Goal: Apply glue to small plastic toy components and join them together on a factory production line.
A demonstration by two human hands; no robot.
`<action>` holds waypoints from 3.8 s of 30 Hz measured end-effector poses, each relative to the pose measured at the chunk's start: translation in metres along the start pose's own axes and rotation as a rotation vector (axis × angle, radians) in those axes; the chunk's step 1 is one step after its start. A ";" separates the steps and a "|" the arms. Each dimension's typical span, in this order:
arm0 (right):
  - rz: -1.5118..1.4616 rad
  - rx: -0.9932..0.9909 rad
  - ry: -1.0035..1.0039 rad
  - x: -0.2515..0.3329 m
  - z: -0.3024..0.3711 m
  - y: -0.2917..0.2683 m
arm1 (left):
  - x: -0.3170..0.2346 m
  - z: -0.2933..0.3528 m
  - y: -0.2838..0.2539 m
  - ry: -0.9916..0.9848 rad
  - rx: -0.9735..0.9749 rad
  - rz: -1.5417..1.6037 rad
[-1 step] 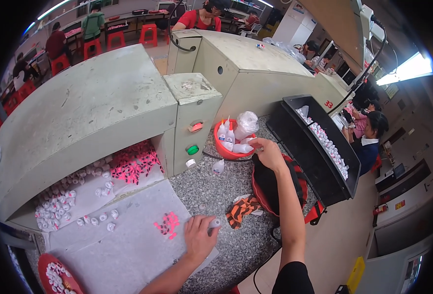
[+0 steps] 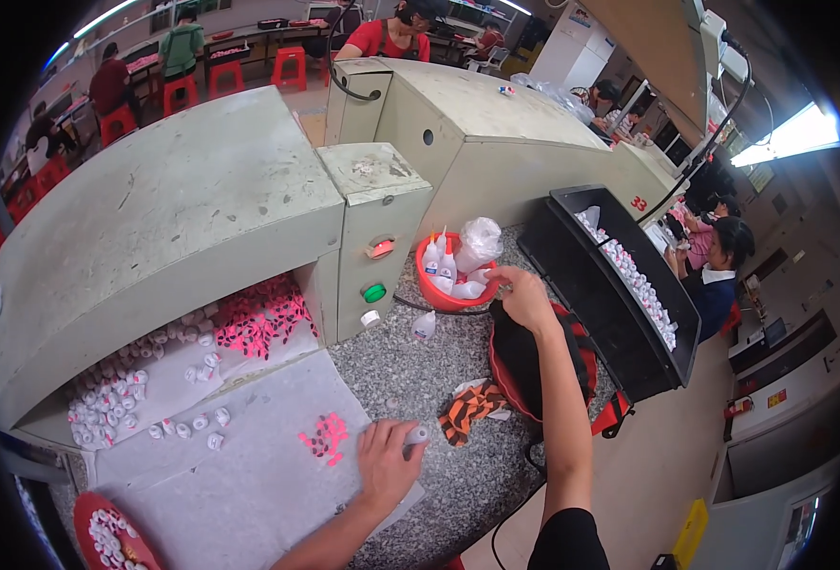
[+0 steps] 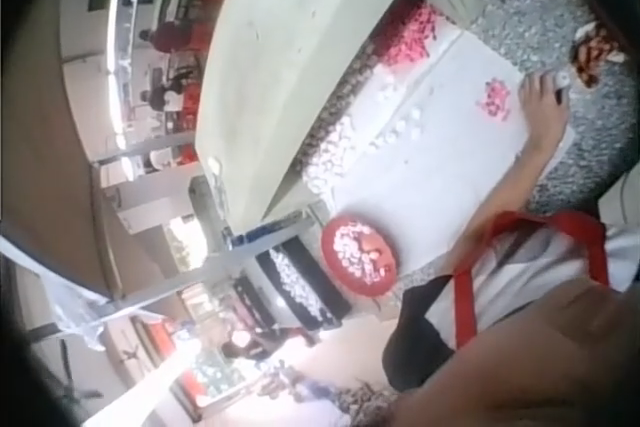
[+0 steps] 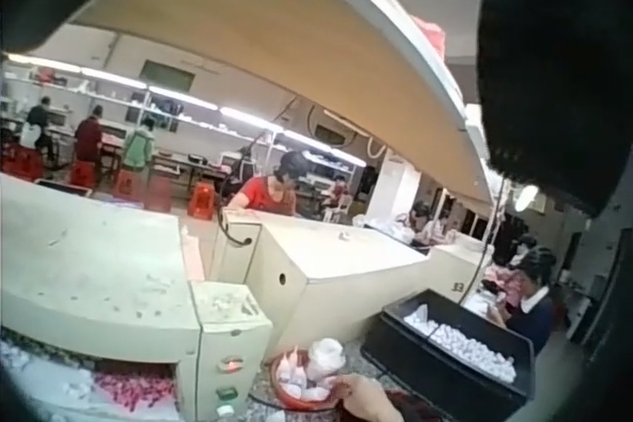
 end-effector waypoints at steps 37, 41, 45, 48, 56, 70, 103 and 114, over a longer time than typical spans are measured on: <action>-0.891 0.000 0.301 0.038 0.001 -0.010 | 0.002 0.005 -0.002 -0.046 0.033 -0.014; -0.630 0.174 0.283 0.049 0.055 0.009 | 0.005 0.004 0.002 -0.048 0.033 -0.009; -0.274 0.086 0.143 0.059 0.096 0.033 | 0.003 0.000 0.002 -0.017 0.003 0.009; -0.451 0.001 0.228 0.056 0.112 0.047 | 0.005 0.003 0.003 -0.007 -0.006 0.015; -0.458 -0.076 0.364 0.028 0.136 0.084 | 0.002 0.005 0.003 -0.027 0.018 0.019; -0.501 0.114 0.295 0.091 0.221 0.008 | 0.004 -0.001 -0.007 -0.061 -0.063 0.162; 0.084 0.249 -0.082 0.150 0.176 -0.023 | 0.002 0.001 -0.006 -0.047 -0.052 0.184; 0.112 0.292 -0.144 0.155 0.168 -0.021 | 0.002 0.000 -0.007 -0.035 -0.065 0.184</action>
Point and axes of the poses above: each hand's wrist, its own z-axis away from the middle knuckle, its own y-axis out of the palm, x = y × z, the point moved 5 cm from there along -z, towards the middle knuckle, and after that the axes turned 4 degrees about -x, right-handed, at the moved point
